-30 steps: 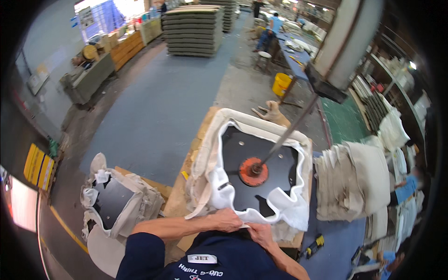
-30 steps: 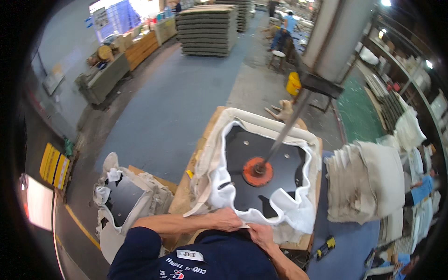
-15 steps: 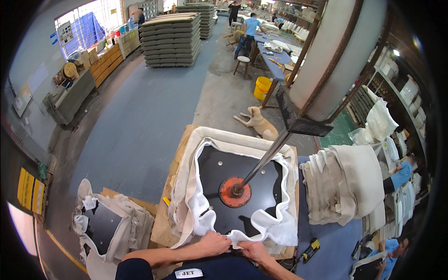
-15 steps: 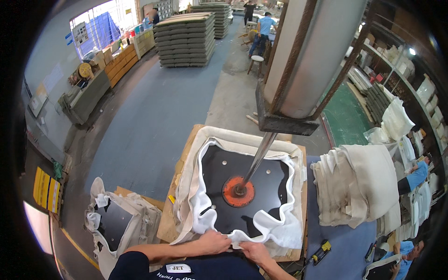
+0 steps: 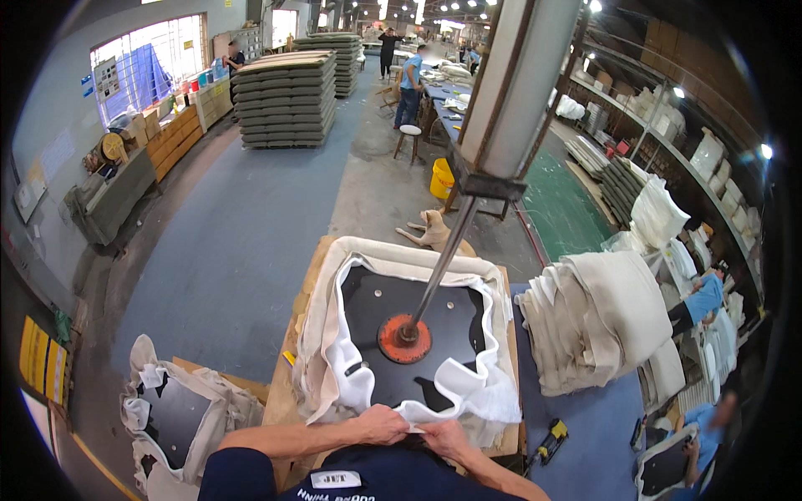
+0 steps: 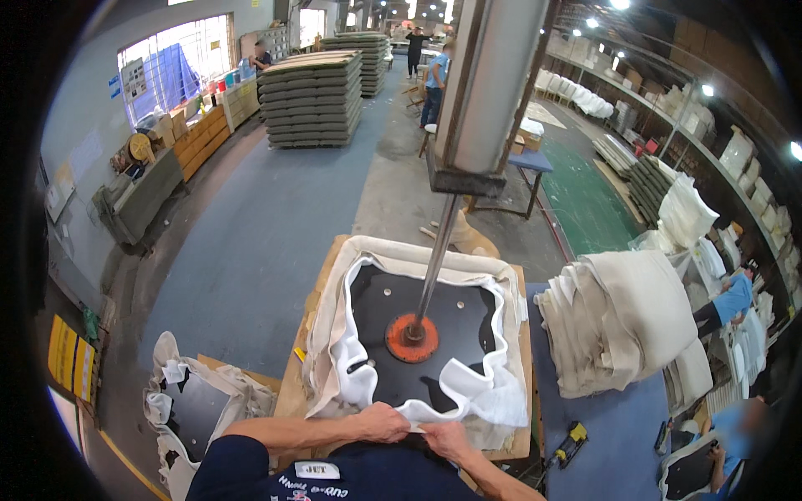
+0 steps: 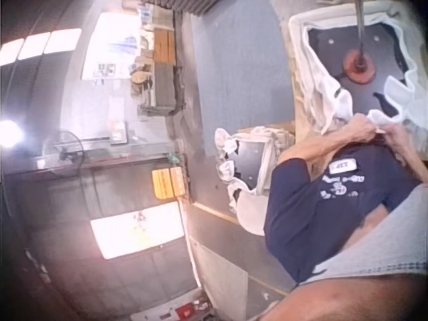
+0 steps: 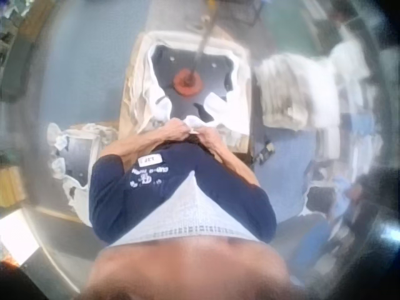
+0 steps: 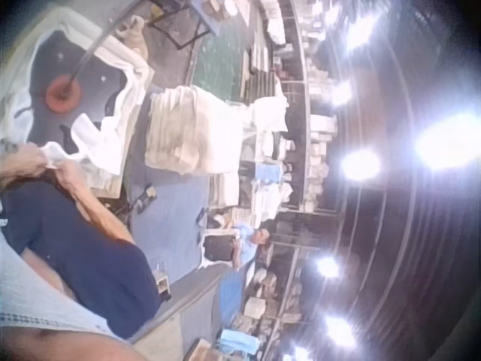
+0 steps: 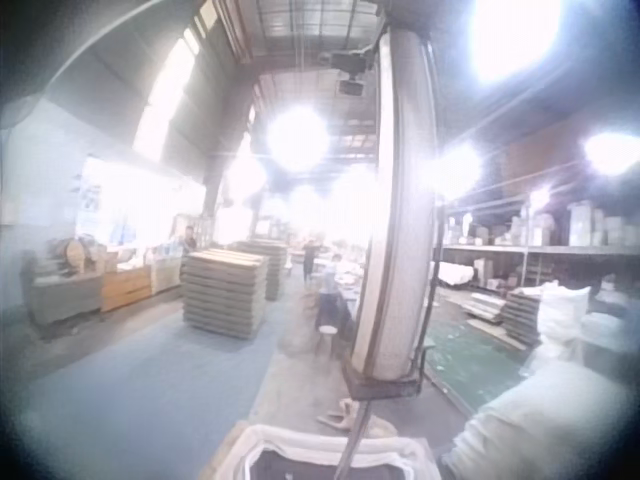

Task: The person stretches white fabric over a black seat base, trims excess material with a utility knife, and secures the fabric using a staple gun. The person repeatedly adjusts and pulls the fabric to ensure a tight fit around the edges.

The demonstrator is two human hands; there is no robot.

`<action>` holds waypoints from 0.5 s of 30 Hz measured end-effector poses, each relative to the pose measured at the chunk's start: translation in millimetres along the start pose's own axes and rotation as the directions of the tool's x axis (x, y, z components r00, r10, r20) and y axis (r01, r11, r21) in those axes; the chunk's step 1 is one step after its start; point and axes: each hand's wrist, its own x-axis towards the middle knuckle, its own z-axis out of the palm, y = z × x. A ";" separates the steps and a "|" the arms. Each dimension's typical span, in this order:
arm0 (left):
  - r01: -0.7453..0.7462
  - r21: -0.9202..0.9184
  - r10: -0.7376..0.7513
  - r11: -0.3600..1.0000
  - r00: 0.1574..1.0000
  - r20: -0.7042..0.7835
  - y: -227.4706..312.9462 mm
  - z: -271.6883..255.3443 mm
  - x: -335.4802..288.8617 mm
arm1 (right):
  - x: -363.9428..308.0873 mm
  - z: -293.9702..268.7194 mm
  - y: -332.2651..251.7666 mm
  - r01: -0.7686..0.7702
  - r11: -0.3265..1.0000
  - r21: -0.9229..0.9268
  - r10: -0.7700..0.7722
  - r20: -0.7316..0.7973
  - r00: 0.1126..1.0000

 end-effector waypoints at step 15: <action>0.077 -0.078 -0.077 0.994 0.997 0.004 4.0 9.2 -16.9 | -26.4 -2.6 21.4 0.177 0.980 -0.096 -0.187 -0.110 0.976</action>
